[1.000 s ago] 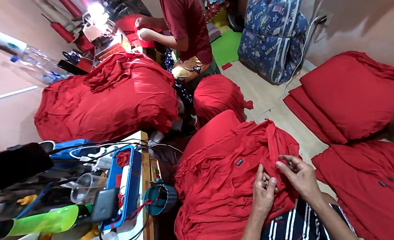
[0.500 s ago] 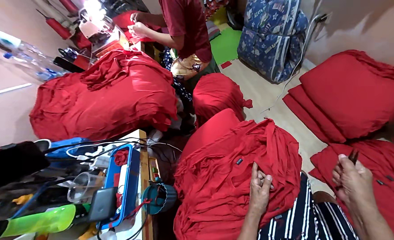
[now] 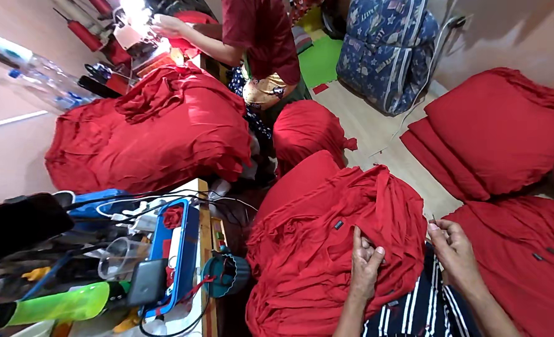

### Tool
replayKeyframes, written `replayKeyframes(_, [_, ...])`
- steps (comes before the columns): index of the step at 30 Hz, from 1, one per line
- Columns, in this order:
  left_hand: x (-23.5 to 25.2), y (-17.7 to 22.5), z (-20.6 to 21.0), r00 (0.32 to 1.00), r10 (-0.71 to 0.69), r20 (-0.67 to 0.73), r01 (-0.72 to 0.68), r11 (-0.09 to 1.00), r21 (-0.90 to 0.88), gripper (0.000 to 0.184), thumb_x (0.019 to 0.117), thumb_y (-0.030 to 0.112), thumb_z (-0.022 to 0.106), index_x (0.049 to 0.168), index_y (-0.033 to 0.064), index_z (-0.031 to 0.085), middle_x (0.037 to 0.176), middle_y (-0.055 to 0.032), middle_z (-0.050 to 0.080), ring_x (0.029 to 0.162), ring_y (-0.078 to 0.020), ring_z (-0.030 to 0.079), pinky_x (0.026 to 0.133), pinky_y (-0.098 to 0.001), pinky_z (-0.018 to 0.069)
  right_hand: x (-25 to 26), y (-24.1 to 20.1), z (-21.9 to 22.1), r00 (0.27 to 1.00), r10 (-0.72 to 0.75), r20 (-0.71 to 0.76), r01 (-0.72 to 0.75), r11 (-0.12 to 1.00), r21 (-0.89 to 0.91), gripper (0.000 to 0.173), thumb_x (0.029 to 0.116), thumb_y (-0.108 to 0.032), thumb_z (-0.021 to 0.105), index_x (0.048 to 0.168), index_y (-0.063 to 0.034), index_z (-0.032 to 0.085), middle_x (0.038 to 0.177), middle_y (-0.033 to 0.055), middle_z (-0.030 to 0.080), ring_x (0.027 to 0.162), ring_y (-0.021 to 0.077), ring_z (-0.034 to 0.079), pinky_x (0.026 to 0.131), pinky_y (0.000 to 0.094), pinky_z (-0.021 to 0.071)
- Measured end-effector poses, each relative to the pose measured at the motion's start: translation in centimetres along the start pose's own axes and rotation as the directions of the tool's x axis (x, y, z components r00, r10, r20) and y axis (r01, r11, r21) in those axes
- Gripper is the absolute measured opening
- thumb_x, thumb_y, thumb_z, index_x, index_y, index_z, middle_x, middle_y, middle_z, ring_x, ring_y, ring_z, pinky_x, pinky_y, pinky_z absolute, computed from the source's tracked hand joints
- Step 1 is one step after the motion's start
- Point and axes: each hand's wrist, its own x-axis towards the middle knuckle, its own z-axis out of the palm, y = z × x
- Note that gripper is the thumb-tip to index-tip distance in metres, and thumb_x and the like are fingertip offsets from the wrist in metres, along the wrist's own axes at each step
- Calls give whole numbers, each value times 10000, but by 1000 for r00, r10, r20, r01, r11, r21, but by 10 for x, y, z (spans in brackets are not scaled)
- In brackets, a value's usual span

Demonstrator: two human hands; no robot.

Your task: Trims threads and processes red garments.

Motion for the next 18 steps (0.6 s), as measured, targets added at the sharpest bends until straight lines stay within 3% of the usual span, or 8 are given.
replayKeyframes(3, [0, 0, -1, 1000, -7, -9, 7, 1000, -9, 889, 882, 56, 536, 1541, -123, -33, 990, -21, 552, 744, 4, 575, 688, -181, 505, -2, -1, 1, 999, -52, 17, 52, 998, -19, 383, 1004, -268, 532, 1207, 55, 567, 874, 38, 574, 709, 36, 513, 659, 239, 445])
replayKeyframes(7, [0, 0, -1, 1000, -13, -4, 13, 1000, 0, 831, 890, 39, 488, 1543, -127, 1, 983, -21, 557, 721, -6, 576, 680, -186, 511, -5, -3, 5, 994, -107, 7, 107, 993, -47, 313, 937, -173, 630, 1141, 63, 611, 831, 42, 586, 670, 29, 500, 628, 217, 429])
replayKeyframes(11, [-3, 4, 1, 1000, -16, 13, 14, 991, 135, 702, 942, 25, 413, 1542, -144, 89, 1054, -79, 567, 730, -13, 583, 687, -185, 520, -15, -20, 17, 973, -219, 66, 224, 971, -81, 256, 939, -167, 628, 1064, 53, 672, 851, 90, 666, 694, 72, 580, 648, 256, 489])
replayKeyframes(13, [-5, 3, 4, 1000, 16, -4, -14, 958, 287, 684, 942, 19, 467, 1530, -168, 171, 1124, -165, 585, 796, -45, 615, 742, -205, 536, -22, -27, 28, 945, -300, 130, 316, 941, -121, 309, 913, -217, 676, 1056, 57, 697, 876, 140, 698, 706, 153, 628, 657, 332, 527])
replayKeyframes(16, [-5, -9, 3, 992, 129, 12, -121, 883, 453, 756, 828, -17, 612, 1484, -212, 290, 1340, -358, 552, 1141, -248, 638, 1003, -342, 504, -28, -36, 44, 920, -310, 240, 369, 893, -258, 379, 857, -219, 763, 1085, 75, 692, 1006, 244, 698, 853, 370, 691, 752, 546, 550])
replayKeyframes(18, [-4, -15, 3, 981, 193, 20, -177, 849, 499, 750, 800, -8, 644, 1451, -225, 342, 1248, -349, 593, 1015, -224, 647, 915, -323, 527, -28, -38, 48, 930, -255, 267, 335, 885, -324, 321, 861, -123, 765, 1081, 97, 683, 1032, 282, 677, 907, 440, 683, 789, 612, 534])
